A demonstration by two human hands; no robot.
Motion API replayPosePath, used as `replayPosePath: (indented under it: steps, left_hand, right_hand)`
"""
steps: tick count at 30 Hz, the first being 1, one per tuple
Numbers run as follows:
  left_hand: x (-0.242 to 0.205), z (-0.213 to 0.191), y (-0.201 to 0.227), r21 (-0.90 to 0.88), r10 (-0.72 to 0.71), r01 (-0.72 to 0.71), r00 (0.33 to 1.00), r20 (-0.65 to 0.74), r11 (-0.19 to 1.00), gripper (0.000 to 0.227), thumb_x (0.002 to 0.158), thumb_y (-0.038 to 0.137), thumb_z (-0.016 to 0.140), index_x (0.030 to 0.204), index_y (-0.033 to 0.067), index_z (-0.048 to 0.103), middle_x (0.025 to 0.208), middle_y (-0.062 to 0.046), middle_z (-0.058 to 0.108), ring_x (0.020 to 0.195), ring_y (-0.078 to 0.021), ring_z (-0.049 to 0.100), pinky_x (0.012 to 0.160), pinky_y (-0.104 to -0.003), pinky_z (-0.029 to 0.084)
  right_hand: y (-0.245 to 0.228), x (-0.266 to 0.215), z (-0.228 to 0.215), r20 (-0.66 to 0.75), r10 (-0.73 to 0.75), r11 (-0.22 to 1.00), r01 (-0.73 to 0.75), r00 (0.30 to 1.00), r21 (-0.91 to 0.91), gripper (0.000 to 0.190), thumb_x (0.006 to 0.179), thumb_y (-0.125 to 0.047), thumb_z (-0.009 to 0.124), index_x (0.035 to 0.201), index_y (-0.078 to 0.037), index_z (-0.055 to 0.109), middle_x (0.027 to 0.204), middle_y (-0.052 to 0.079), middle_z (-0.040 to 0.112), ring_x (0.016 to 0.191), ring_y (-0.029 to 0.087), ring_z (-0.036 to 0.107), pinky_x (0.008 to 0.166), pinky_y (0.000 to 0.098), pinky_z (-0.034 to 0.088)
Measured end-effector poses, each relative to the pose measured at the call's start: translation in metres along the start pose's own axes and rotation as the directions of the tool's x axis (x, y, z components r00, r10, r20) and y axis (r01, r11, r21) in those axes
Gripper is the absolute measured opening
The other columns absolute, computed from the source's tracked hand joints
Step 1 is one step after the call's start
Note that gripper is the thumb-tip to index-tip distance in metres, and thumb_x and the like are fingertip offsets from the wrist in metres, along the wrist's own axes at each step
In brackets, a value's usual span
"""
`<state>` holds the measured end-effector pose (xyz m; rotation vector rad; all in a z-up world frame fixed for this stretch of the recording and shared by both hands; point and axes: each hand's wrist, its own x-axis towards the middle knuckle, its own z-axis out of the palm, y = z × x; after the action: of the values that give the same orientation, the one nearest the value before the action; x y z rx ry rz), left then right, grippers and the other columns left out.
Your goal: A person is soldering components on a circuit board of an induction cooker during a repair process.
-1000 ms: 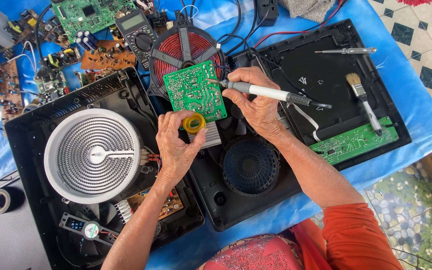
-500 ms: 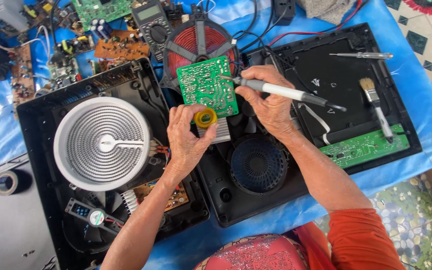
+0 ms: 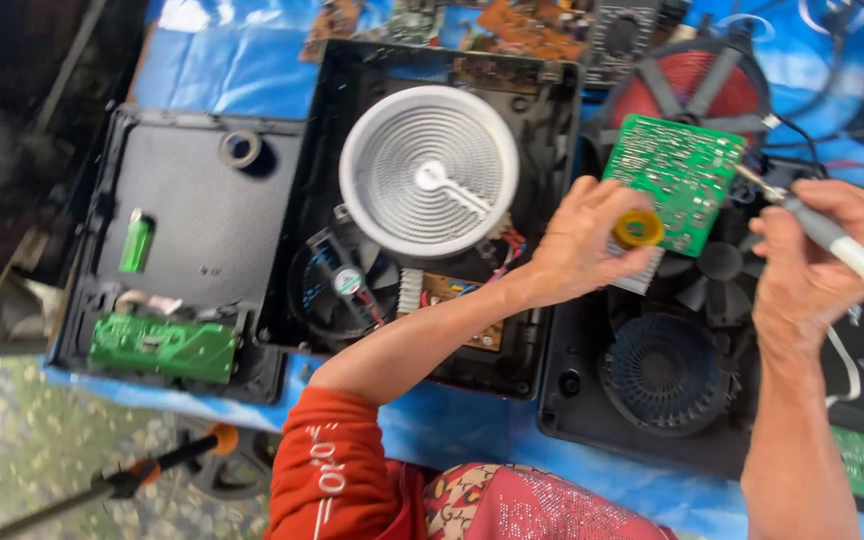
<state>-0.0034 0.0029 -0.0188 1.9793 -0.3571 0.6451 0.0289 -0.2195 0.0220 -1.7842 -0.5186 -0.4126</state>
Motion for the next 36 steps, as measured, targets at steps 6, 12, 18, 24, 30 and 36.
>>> replayPosePath:
  steps: [6, 12, 18, 24, 30, 36]
  left_hand:
    - [-0.005, 0.009, -0.011, 0.008, 0.021, -0.021, 0.998, -0.055, 1.0, 0.042, 0.075, 0.026, 0.079, 0.108, 0.0171, 0.056, 0.105, -0.001, 0.063, 0.09, -0.025, 0.054, 0.09, -0.036, 0.047]
    - [-0.003, 0.02, -0.016, -0.054, -0.014, 0.007, 0.992, -0.122, 0.999, 0.036, 0.073, 0.024, 0.078, 0.1, 0.0173, 0.056, 0.099, 0.004, 0.065, 0.082, -0.0193, 0.054, 0.09, -0.032, 0.044]
    - [0.009, 0.026, -0.01, -0.076, -0.106, 0.099, 0.99, -0.089, 0.992, 0.036, 0.072, 0.034, 0.078, 0.1, 0.0176, 0.061, 0.102, 0.004, 0.069, 0.088, -0.0208, 0.063, 0.089, -0.036, 0.049]
    - [0.044, 0.029, 0.007, -0.108, -0.084, 0.07, 0.988, -0.129, 0.992, 0.04, 0.073, 0.037, 0.078, 0.105, 0.02, 0.061, 0.105, 0.004, 0.067, 0.098, -0.0237, 0.06, 0.093, -0.038, 0.051]
    - [0.058, 0.032, 0.005, -0.121, 0.041, -0.06, 0.988, -0.152, 0.991, 0.037, 0.077, 0.028, 0.076, 0.107, 0.0136, 0.059, 0.107, 0.001, 0.063, 0.097, -0.0219, 0.056, 0.096, -0.035, 0.044]
    - [0.055, 0.036, -0.015, -0.124, 0.061, -0.083, 0.984, -0.166, 0.989, 0.034, 0.082, 0.031, 0.076, 0.109, 0.0179, 0.061, 0.097, -0.001, 0.059, 0.093, -0.0238, 0.057, 0.088, -0.036, 0.048]
  right_hand:
    - [0.033, -0.003, -0.019, 0.121, 0.128, 0.991, -0.131, 0.984, 0.019, 0.026, 0.12, 0.009, 0.056, 0.143, 0.0, 0.048, 0.149, 0.013, 0.049, 0.112, 0.021, 0.061, 0.092, 0.0259, 0.05]
    - [0.052, 0.005, -0.032, 0.052, 0.466, 0.876, -0.468, 0.883, 0.117, 0.03, 0.117, -0.023, 0.054, 0.147, -0.018, 0.056, 0.111, -0.011, 0.065, 0.101, -0.005, 0.064, 0.09, 0.0062, 0.048]
    - [0.037, 0.011, -0.025, 0.01, 0.388, 0.886, -0.375, 0.922, 0.273, 0.035, 0.102, -0.003, 0.05, 0.136, -0.015, 0.054, 0.133, -0.001, 0.059, 0.1, 0.003, 0.067, 0.086, 0.0094, 0.052]
    - [0.017, 0.014, -0.019, -0.121, 0.268, 0.935, -0.227, 0.956, 0.274, 0.024, 0.111, -0.009, 0.065, 0.133, -0.009, 0.055, 0.117, 0.003, 0.065, 0.091, 0.008, 0.068, 0.075, 0.0137, 0.052]
    - [0.011, 0.015, -0.016, -0.226, 0.222, 0.949, -0.156, 0.949, 0.275, 0.019, 0.11, -0.016, 0.061, 0.127, -0.009, 0.055, 0.115, 0.008, 0.067, 0.083, 0.012, 0.065, 0.069, 0.0202, 0.052]
    - [0.014, 0.02, -0.005, -0.264, 0.131, 0.961, -0.057, 0.956, 0.269, 0.017, 0.11, -0.016, 0.061, 0.12, -0.003, 0.056, 0.118, 0.016, 0.067, 0.083, 0.018, 0.071, 0.068, 0.0224, 0.058]
